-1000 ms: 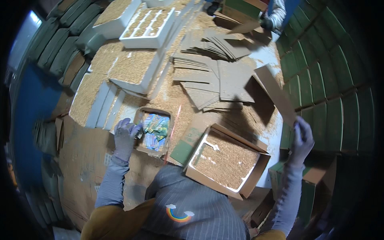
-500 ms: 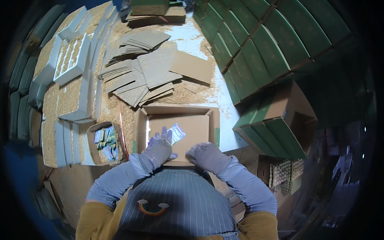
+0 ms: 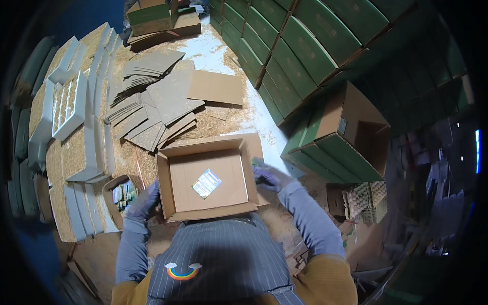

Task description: The person packs items into cardboard boxes by hand, placing items inside and stacking the boxes on a pallet.

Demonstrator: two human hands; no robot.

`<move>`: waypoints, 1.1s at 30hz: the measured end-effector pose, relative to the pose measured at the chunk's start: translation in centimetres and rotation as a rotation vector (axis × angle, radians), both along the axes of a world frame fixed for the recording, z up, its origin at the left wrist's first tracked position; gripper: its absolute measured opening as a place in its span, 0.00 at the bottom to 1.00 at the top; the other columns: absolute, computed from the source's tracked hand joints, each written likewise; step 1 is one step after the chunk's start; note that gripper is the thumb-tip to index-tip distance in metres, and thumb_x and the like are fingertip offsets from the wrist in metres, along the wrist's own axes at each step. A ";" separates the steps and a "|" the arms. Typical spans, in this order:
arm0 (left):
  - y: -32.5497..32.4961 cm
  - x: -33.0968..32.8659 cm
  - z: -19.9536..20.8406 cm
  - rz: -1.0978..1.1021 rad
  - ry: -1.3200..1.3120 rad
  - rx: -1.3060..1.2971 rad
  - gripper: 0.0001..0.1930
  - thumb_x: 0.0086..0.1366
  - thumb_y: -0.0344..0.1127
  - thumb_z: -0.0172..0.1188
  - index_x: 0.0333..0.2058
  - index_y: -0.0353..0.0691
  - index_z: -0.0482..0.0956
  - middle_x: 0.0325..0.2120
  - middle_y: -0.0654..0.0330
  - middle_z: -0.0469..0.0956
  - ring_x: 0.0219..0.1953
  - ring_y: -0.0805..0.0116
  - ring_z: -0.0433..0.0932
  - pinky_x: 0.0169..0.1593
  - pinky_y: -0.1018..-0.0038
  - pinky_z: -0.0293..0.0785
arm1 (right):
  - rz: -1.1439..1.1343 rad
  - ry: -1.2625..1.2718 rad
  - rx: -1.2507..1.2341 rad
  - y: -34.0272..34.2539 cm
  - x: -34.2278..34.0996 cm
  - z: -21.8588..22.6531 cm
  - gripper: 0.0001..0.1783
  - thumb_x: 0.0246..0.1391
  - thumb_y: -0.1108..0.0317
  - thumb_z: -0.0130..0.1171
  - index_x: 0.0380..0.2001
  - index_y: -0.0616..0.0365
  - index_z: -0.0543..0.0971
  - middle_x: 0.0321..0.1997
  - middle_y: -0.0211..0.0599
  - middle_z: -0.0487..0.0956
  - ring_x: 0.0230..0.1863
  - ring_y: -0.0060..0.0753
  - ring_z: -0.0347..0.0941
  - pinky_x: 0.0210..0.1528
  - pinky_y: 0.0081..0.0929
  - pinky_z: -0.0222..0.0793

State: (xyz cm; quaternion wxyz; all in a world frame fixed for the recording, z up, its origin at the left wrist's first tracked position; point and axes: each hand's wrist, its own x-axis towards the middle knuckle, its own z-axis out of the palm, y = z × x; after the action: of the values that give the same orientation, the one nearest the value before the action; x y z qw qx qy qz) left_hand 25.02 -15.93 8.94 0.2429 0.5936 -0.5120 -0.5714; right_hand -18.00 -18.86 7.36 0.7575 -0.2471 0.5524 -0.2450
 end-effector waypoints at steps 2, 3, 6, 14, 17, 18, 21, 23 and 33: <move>0.3 -2.1 -2.2 -0.028 0.039 0.195 0.29 0.69 0.47 0.50 0.62 0.34 0.60 0.54 0.42 0.69 0.62 0.55 0.64 0.64 0.65 0.59 | 0.029 0.008 -0.039 0.5 6.2 2.9 0.54 0.47 0.50 0.68 0.69 0.55 0.49 0.61 0.46 0.67 0.62 0.32 0.64 0.63 0.31 0.60; 0.7 -3.5 -2.2 -0.333 -0.244 -0.349 0.33 0.66 0.54 0.53 0.58 0.32 0.64 0.52 0.38 0.70 0.56 0.49 0.70 0.59 0.65 0.66 | 0.039 0.190 -0.129 0.9 6.6 -1.6 0.56 0.47 0.49 0.67 0.69 0.56 0.46 0.65 0.49 0.61 0.66 0.37 0.58 0.66 0.33 0.54; 0.5 -7.4 -2.3 0.087 -0.619 -0.106 0.34 0.60 0.57 0.60 0.47 0.25 0.71 0.30 0.37 0.77 0.36 0.41 0.78 0.40 0.61 0.74 | 0.134 0.445 -0.270 1.0 7.5 -3.7 0.58 0.47 0.50 0.67 0.69 0.58 0.42 0.70 0.54 0.53 0.71 0.45 0.49 0.70 0.34 0.44; -2.1 -8.8 0.2 -0.215 -0.444 -0.064 0.39 0.60 0.64 0.55 0.46 0.25 0.71 0.27 0.35 0.76 0.32 0.41 0.78 0.37 0.56 0.71 | -0.407 -0.087 -0.279 8.8 5.7 1.3 0.50 0.53 0.61 0.63 0.70 0.57 0.43 0.68 0.45 0.57 0.66 0.37 0.56 0.66 0.31 0.55; -3.1 -14.2 2.8 -0.511 -0.304 -0.239 0.36 0.64 0.54 0.55 0.59 0.29 0.62 0.31 0.37 0.78 0.38 0.45 0.79 0.41 0.60 0.74 | -0.711 -0.018 -0.283 17.7 0.4 2.2 0.35 0.56 0.61 0.58 0.63 0.62 0.60 0.59 0.43 0.69 0.59 0.35 0.67 0.58 0.30 0.66; -4.2 -16.6 3.2 -0.556 -0.279 -0.265 0.36 0.64 0.54 0.55 0.59 0.29 0.62 0.31 0.37 0.78 0.38 0.45 0.79 0.41 0.60 0.74 | -0.877 -0.031 -0.238 21.3 -1.9 1.9 0.31 0.57 0.59 0.56 0.60 0.62 0.63 0.55 0.41 0.72 0.55 0.34 0.70 0.56 0.29 0.68; -8.6 -23.1 1.4 -0.693 0.076 -0.905 0.24 0.63 0.23 0.54 0.58 0.38 0.66 0.53 0.38 0.69 0.46 0.43 0.77 0.51 0.64 0.75 | -1.291 0.008 -0.331 33.5 -9.1 1.2 0.26 0.59 0.55 0.54 0.55 0.61 0.69 0.48 0.39 0.76 0.46 0.34 0.75 0.51 0.30 0.74; -12.0 -29.4 3.9 -0.725 0.196 -0.937 0.31 0.59 0.18 0.52 0.62 0.44 0.60 0.54 0.36 0.65 0.50 0.43 0.73 0.54 0.63 0.72 | -1.577 0.129 -0.499 38.5 -13.5 3.0 0.27 0.60 0.52 0.52 0.55 0.61 0.69 0.49 0.40 0.75 0.48 0.34 0.74 0.53 0.33 0.72; -14.9 -47.6 4.0 -0.474 0.322 0.129 0.48 0.59 0.42 0.65 0.63 0.21 0.42 0.48 0.41 0.74 0.53 0.58 0.73 0.53 0.72 0.71 | -1.187 0.773 -0.798 28.2 -34.5 17.2 0.25 0.63 0.54 0.48 0.51 0.65 0.73 0.50 0.38 0.75 0.47 0.29 0.74 0.52 0.25 0.70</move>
State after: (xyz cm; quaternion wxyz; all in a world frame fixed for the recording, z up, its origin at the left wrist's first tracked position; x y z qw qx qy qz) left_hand -22.60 -30.81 12.96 0.1424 0.3736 -0.5538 -0.7304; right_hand -52.53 9.38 24.51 0.1118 -0.2318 0.6850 -0.6816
